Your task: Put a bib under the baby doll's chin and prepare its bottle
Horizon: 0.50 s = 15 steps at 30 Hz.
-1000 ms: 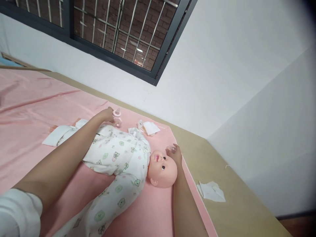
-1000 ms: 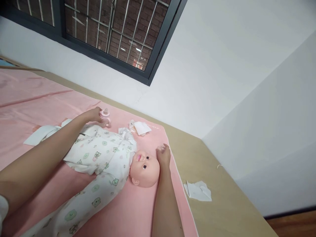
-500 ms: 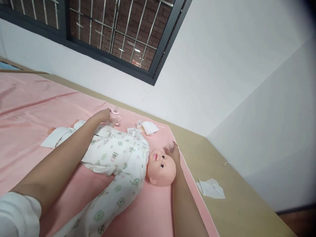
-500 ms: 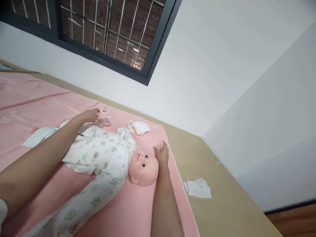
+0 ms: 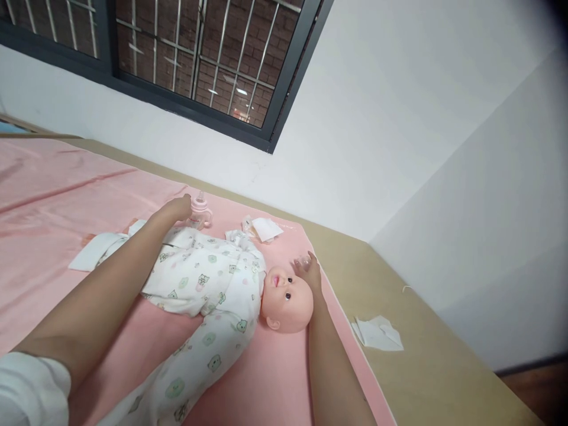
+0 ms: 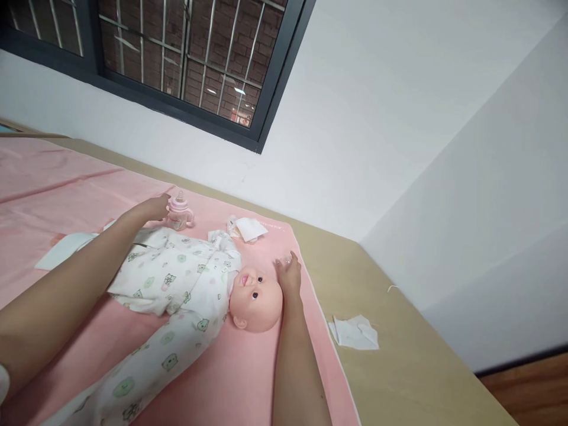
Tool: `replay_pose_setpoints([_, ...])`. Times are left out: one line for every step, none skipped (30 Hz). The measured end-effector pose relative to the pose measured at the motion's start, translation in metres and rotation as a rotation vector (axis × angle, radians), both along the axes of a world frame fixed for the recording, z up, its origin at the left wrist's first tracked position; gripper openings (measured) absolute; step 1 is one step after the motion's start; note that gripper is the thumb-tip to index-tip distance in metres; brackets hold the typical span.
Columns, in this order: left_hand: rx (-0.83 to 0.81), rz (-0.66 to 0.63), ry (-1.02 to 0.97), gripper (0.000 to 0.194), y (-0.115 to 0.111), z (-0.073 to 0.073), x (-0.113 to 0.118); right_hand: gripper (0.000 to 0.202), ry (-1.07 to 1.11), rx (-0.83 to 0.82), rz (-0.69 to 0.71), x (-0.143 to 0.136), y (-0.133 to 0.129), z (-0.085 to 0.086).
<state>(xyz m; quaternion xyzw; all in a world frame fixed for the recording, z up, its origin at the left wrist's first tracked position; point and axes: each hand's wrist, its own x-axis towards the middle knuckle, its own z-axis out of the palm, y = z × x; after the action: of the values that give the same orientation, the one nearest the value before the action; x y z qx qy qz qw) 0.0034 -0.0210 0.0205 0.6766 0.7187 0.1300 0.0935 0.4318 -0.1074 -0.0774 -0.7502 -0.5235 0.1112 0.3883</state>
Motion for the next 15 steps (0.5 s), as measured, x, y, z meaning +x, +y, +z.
replay_pose_setpoints([-0.016,0.032,0.0,0.045,-0.003,0.003,0.0,0.078,0.003,0.007,-0.006,-0.002,-0.001,0.0])
replay_pose_setpoints([-0.029,0.069,-0.007,0.051,-0.006,0.007,-0.001,0.075,0.007,0.028,-0.012,-0.003,-0.002,0.001])
replay_pose_setpoints([-0.037,0.104,-0.014,0.056,-0.01,0.012,-0.001,0.072,0.009,0.057,-0.018,-0.005,-0.002,0.001])
replay_pose_setpoints([-0.037,0.13,-0.021,0.06,-0.015,0.018,-0.001,0.069,0.01,0.085,-0.024,-0.006,-0.003,0.001])
replay_pose_setpoints([-0.027,0.146,-0.028,0.061,-0.021,0.025,0.0,0.066,0.007,0.116,-0.026,-0.007,-0.004,0.001])
replay_pose_setpoints([-0.005,0.153,-0.033,0.061,-0.028,0.031,0.002,0.064,0.001,0.149,-0.028,-0.008,-0.004,0.001])
replay_pose_setpoints([0.027,0.145,-0.036,0.06,-0.035,0.038,0.006,0.062,-0.008,0.177,-0.028,-0.008,-0.005,0.001])
replay_pose_setpoints([0.067,0.119,-0.038,0.059,-0.042,0.044,0.012,0.06,-0.02,0.206,-0.034,-0.009,-0.005,0.002])
replay_pose_setpoints([0.105,0.071,-0.042,0.058,-0.049,0.05,0.021,0.058,-0.037,0.237,-0.044,-0.009,-0.006,0.003])
replay_pose_setpoints([0.136,-0.003,-0.05,0.058,-0.056,0.054,0.032,0.056,-0.061,0.272,-0.057,-0.01,-0.006,0.005])
replay_pose_setpoints([0.153,-0.097,-0.064,0.056,-0.062,0.057,0.045,0.054,-0.092,0.31,-0.071,-0.012,-0.007,0.007])
replay_pose_setpoints([0.15,-0.213,-0.08,0.053,-0.067,0.059,0.059,0.051,-0.131,0.351,-0.082,-0.014,-0.008,0.009])
replay_pose_setpoints([0.127,-0.329,-0.096,0.049,-0.071,0.06,0.075,0.048,-0.181,0.401,-0.084,-0.016,-0.009,0.012])
replay_pose_setpoints([0.092,-0.446,-0.106,0.045,-0.073,0.061,0.091,0.045,-0.24,0.457,-0.071,-0.019,-0.01,0.015])
replay_pose_setpoints([0.045,-0.557,-0.109,0.041,-0.073,0.06,0.108,0.043,-0.306,0.514,-0.041,-0.022,-0.01,0.017])
